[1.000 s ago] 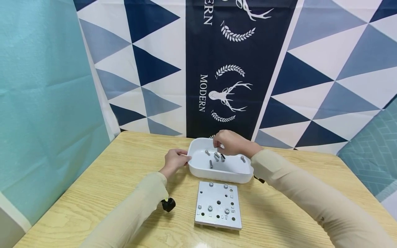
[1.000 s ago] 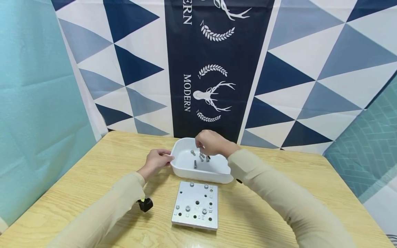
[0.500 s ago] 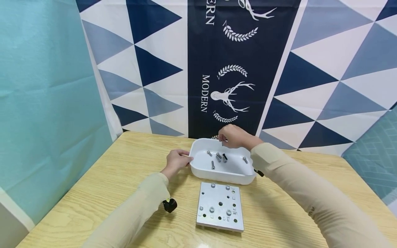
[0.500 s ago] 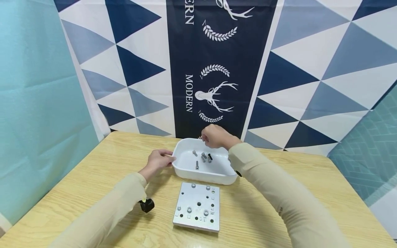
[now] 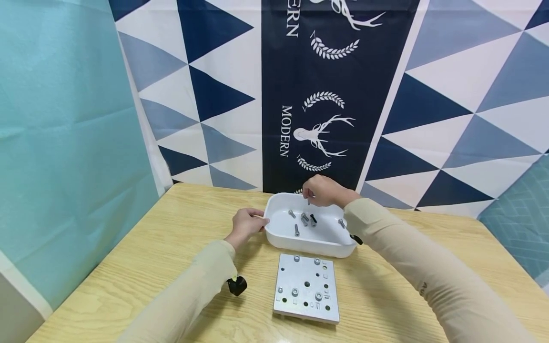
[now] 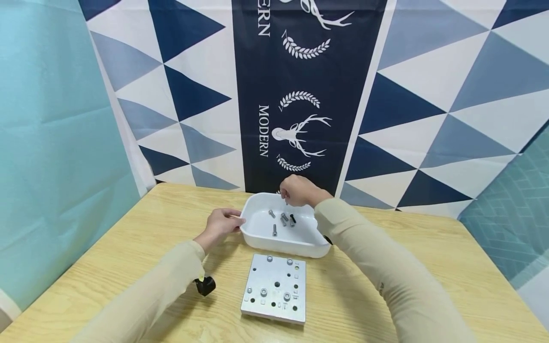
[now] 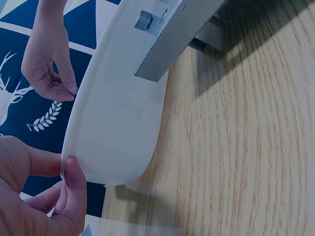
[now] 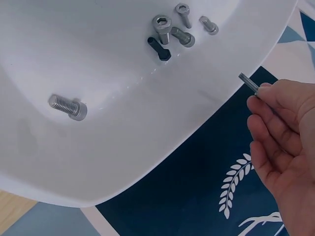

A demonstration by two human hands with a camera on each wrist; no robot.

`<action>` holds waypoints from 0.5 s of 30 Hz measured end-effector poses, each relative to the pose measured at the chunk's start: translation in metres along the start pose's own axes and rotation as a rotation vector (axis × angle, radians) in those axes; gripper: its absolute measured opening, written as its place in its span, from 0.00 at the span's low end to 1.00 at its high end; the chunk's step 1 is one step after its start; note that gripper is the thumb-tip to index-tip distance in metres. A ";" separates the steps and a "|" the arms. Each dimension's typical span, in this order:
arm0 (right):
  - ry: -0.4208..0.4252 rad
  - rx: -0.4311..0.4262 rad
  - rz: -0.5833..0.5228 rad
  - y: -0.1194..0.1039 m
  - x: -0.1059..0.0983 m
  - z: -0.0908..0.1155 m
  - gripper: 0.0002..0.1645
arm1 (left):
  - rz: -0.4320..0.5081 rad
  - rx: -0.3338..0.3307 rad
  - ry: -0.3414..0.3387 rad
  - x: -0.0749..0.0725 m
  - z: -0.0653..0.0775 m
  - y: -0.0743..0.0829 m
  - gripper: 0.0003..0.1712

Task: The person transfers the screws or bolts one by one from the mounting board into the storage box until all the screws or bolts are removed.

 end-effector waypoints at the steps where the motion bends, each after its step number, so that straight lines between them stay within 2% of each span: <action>1: -0.004 -0.003 0.003 0.000 0.001 0.000 0.10 | 0.001 0.001 0.002 0.000 0.000 0.000 0.14; 9: -0.012 -0.002 0.006 0.001 0.000 0.003 0.12 | -0.006 0.004 0.014 0.000 0.000 0.001 0.14; 15: 0.009 -0.073 0.019 -0.013 -0.003 0.018 0.10 | -0.022 -0.002 0.020 0.000 0.000 0.000 0.14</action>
Point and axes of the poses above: each hand's wrist, its own z-axis away from the middle knuckle, its own x-axis out of the palm, y = z × x, the point moved 7 cm from there along -z, towards the middle knuckle, and after that the axes turned 2 degrees about -z, right-handed, at the moved point
